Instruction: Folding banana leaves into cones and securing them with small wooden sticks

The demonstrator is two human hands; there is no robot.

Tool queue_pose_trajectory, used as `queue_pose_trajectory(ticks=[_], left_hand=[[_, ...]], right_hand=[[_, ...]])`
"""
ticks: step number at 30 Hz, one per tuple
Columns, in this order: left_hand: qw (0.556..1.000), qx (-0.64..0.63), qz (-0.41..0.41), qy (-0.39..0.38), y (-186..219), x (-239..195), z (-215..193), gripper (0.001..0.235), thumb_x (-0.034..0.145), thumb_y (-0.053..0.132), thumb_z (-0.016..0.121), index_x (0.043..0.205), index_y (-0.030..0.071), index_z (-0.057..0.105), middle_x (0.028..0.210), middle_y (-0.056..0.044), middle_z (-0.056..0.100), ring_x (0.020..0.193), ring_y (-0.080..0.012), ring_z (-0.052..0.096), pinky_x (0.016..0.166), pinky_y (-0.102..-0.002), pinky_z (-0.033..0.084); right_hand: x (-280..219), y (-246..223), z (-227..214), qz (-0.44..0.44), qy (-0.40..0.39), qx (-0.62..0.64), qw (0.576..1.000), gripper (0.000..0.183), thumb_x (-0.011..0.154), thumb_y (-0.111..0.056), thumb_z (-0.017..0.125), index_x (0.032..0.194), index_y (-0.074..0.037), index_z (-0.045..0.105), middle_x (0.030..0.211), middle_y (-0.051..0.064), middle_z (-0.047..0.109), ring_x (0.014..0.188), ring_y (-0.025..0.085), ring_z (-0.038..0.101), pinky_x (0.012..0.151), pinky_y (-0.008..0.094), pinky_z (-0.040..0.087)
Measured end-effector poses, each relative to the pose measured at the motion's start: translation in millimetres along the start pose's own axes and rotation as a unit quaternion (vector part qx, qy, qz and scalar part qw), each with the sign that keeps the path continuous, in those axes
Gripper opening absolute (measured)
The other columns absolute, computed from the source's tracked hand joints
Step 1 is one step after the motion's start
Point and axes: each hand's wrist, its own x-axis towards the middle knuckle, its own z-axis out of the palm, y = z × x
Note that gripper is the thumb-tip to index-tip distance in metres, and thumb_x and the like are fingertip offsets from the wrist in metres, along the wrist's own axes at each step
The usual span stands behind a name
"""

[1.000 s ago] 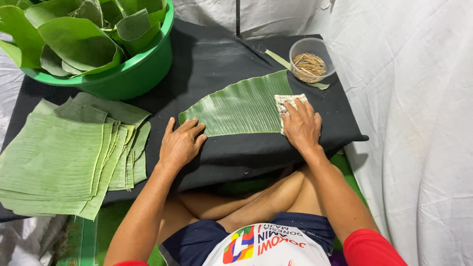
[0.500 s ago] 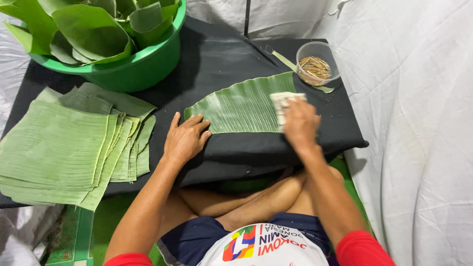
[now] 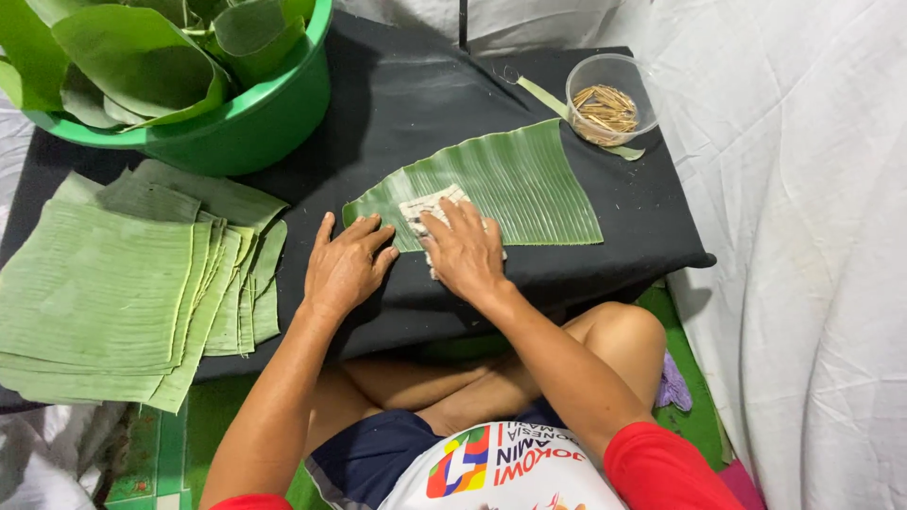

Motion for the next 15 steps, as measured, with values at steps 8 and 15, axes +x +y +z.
queue_pose_trajectory(ticks=[8,15], left_hand=[[1.0,-0.012,-0.003,0.0,5.9,-1.2,-6.8,0.038,0.099,0.042,0.063,0.133,0.027,0.07,0.139,-0.004,0.067,0.132,-0.0262,0.06,0.125,-0.059,0.02],[1.0,0.0,0.008,0.005,1.9,-1.4,-2.9,0.039,0.098,0.044,0.063,0.133,0.027,0.07,0.14,-0.004,0.066,0.133,-0.0257,0.06,0.124,-0.059,0.021]], right_hand=[[-13.0,40.1,-24.9,0.015,0.025,-0.04,0.999,0.033,0.095,-0.037,0.064,0.126,-0.029,0.07,0.133,0.004,0.063,0.13,0.028,0.053,0.087,0.049,0.048],[-25.6,83.7,-34.1,0.054,0.044,-0.07,0.995,0.03,0.096,-0.036,0.064,0.125,-0.028,0.071,0.135,0.003,0.063,0.132,0.026,0.052,0.087,0.05,0.049]])
